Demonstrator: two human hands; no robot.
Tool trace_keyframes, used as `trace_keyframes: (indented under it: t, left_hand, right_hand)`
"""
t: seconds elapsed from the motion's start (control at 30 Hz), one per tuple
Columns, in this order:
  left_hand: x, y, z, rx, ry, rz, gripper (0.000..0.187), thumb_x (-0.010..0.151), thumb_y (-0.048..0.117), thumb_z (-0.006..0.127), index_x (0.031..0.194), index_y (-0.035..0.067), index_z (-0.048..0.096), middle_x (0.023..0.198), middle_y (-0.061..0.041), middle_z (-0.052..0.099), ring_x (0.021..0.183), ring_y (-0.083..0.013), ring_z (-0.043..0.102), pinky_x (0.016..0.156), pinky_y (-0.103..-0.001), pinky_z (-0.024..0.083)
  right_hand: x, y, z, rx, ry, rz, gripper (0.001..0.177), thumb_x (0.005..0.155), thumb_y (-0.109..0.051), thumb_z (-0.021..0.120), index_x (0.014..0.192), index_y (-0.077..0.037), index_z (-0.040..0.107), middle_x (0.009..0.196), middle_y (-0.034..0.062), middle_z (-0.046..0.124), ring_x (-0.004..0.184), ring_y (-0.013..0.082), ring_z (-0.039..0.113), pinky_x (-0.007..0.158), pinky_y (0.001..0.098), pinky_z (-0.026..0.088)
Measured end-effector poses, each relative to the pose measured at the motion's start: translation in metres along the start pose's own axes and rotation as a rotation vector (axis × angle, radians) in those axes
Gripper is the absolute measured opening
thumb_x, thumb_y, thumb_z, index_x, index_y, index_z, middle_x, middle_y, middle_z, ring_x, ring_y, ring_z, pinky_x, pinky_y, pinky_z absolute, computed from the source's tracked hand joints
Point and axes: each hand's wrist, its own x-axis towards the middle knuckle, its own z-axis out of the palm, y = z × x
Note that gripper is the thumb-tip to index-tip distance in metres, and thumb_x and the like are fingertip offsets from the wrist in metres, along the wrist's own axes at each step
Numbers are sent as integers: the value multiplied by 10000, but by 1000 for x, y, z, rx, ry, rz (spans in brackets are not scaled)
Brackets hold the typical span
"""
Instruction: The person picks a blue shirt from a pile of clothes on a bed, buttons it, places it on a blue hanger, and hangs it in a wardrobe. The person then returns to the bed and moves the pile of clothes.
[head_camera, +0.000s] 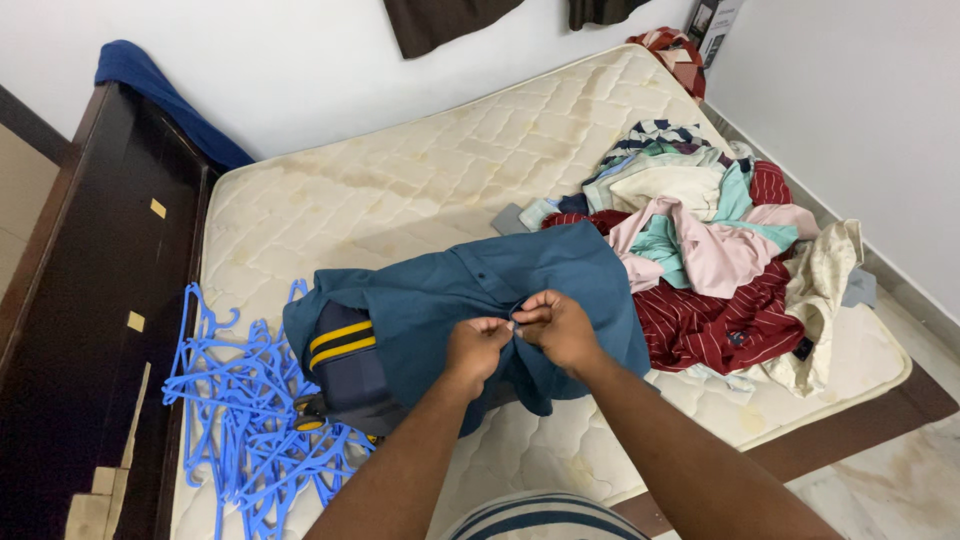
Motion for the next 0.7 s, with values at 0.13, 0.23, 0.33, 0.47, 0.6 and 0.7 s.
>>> trace_keyframes:
  t: [0.13,0.23,0.33,0.47,0.6,0.7]
  left_hand:
    - [-4,5,-2,0,-73,-30,315,969,291,696,945,-15,770,751,-12,656,654,-87,534,616,-251,446]
    - [-11,15,-4,132,-68,-26,311,951,297,725,937,-11,769,759,-11,678,670,-84,560,639,-256,466]
    - [-9,16,-3,187,-74,52,295,949,267,687,926,-18,764,743,-14,684,661,-94,559,620,-295,447]
    - [-5,9,1,260,-64,83,309,1002,269,602,978,-1,750,714,-28,618,655,-114,537,623,-332,442]
    - [-1,3,4,217,-48,41,271,1004,260,592,1029,35,740,722,-3,616,678,-100,535,639,-330,454]
    - [7,-10,8,247,9,29,240,989,260,601,1017,63,735,772,-32,668,716,-143,593,676,-346,480]
  right_hand:
    - [-9,-12,6,-141,36,-66,340,781,137,743,1058,-7,608,994,120,747,865,147,713,779,279,598]
    - [-18,-21,10,-261,56,-107,270,821,68,762,1034,-22,622,961,88,766,863,124,734,778,267,606]
    - [-21,-20,10,-344,9,-195,235,826,80,749,1013,-21,650,954,78,759,849,128,732,775,267,614]
    - [-10,-3,5,-139,-12,-234,316,793,113,747,1047,-27,622,996,63,712,867,114,705,806,256,604]
    - [-5,13,-3,-62,-4,-166,279,820,95,750,1039,-29,629,1000,57,714,879,97,694,805,250,588]
    - [-7,12,0,-178,42,-246,263,815,63,785,1002,-28,624,948,56,714,840,95,688,773,250,587]
